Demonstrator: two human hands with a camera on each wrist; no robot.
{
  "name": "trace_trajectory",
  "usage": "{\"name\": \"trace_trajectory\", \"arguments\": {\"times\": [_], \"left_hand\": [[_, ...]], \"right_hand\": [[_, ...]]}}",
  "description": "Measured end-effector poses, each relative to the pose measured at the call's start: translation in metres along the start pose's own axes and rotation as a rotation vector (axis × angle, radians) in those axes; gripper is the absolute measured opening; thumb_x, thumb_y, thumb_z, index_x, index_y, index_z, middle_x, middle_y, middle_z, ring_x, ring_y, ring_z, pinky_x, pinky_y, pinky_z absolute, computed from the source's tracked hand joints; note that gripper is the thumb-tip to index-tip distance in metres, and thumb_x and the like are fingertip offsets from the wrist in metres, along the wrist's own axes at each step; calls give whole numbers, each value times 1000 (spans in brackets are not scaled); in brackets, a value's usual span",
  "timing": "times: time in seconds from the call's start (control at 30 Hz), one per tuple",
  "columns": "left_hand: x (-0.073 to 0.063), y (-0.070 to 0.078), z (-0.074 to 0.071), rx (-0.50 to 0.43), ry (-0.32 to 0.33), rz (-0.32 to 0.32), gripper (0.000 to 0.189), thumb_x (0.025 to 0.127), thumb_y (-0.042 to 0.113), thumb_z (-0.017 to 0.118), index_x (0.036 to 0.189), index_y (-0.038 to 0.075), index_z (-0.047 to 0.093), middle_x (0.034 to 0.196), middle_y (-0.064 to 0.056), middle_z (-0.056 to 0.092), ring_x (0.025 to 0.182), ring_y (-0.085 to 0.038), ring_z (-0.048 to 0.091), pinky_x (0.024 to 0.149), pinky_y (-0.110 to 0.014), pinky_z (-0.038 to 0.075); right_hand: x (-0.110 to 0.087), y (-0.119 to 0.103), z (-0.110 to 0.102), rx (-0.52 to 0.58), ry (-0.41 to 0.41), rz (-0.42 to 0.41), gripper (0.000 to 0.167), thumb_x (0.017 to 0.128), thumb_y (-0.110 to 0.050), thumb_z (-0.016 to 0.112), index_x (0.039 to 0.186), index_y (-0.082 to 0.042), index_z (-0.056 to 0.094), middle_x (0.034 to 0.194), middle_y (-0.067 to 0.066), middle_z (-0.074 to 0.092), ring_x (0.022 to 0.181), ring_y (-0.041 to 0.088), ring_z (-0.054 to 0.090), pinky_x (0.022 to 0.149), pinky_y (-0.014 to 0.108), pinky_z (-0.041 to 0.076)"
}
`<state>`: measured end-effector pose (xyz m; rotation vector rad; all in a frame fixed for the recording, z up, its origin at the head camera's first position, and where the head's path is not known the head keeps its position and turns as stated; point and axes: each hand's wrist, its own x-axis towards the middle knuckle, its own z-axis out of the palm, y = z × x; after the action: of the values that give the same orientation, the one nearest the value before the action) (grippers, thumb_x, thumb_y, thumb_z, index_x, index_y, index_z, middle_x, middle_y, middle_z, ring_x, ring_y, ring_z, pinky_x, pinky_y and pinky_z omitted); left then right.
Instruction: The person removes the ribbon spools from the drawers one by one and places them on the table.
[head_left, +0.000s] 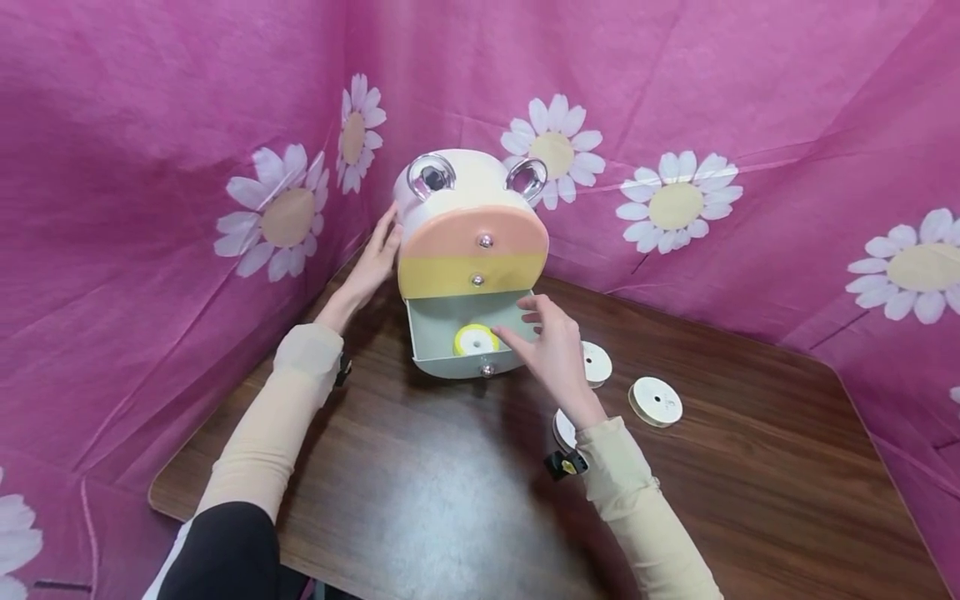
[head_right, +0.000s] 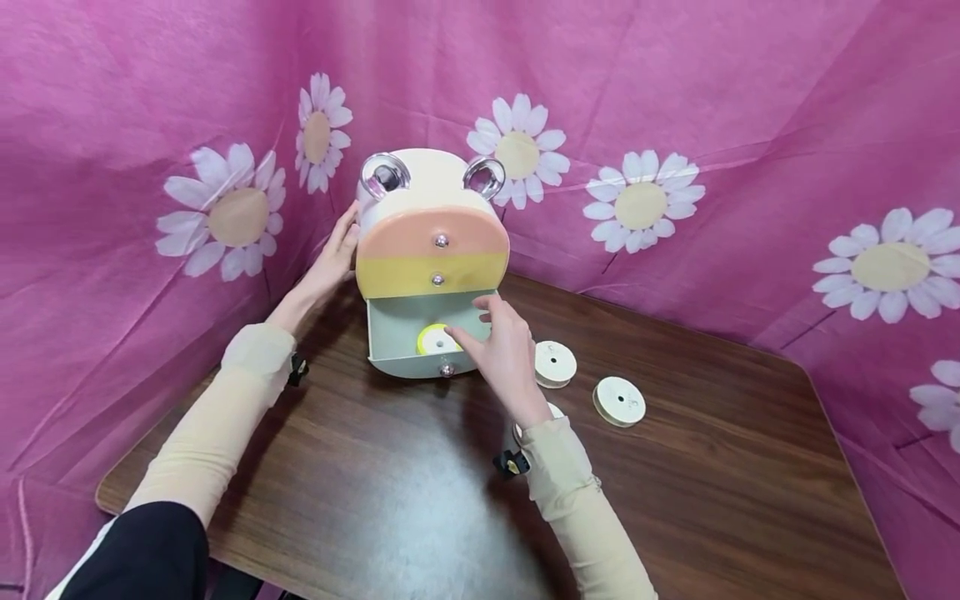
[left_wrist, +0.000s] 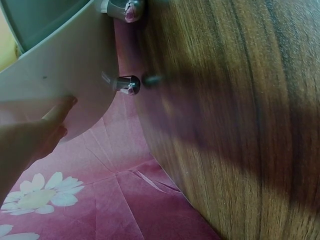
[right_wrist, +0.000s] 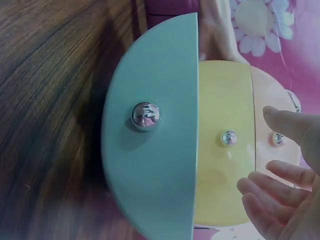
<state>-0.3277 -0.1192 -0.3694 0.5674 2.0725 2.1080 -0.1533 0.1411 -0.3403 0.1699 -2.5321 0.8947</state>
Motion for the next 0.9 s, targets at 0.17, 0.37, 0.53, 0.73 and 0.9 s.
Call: {"name": "trace_trajectory", "arguments": {"times": [0.17,0.37,0.53,0.73,0.9], "left_hand": [[0,0,0,30,1,9,61,107,41,33,160,37,4,170,4,-1,155,-27,9,114,-71,23],[-1,0,0,31,1,15,61,107,37,33,160,34,3,170,2,-1,156,-28,7,114,-72,22],[-2,-1,1,44,-4,20,61,108,37,32,160,33,2,170,2,-2,156,-27,3,118,-67,18],[-5,4,2,35,-8,24,61,108,34,32,161,29,1,170,1,0,156,-24,3,121,-62,19],[-2,-3,-1,44,-1,38,60,108,36,31,161,32,2,170,2,0,156,-24,3,119,-65,21]], "right_hand": [[5,3,7,-14,-8,-6,49,78,-33,85,114,-6,64,112,12,72,101,28,72,86,43,58],[9,9,17,-25,-28,4,50,78,-34,85,114,-7,63,114,14,72,102,28,72,84,46,58],[12,15,24,-36,-61,23,52,78,-37,85,115,-9,63,116,12,71,105,28,71,83,48,57],[17,20,30,-47,-132,51,54,78,-40,84,118,-10,62,118,12,70,107,28,70,84,48,57],[21,22,36,-64,-173,56,55,78,-41,83,119,-10,62,117,13,71,106,27,69,82,49,57]]}}
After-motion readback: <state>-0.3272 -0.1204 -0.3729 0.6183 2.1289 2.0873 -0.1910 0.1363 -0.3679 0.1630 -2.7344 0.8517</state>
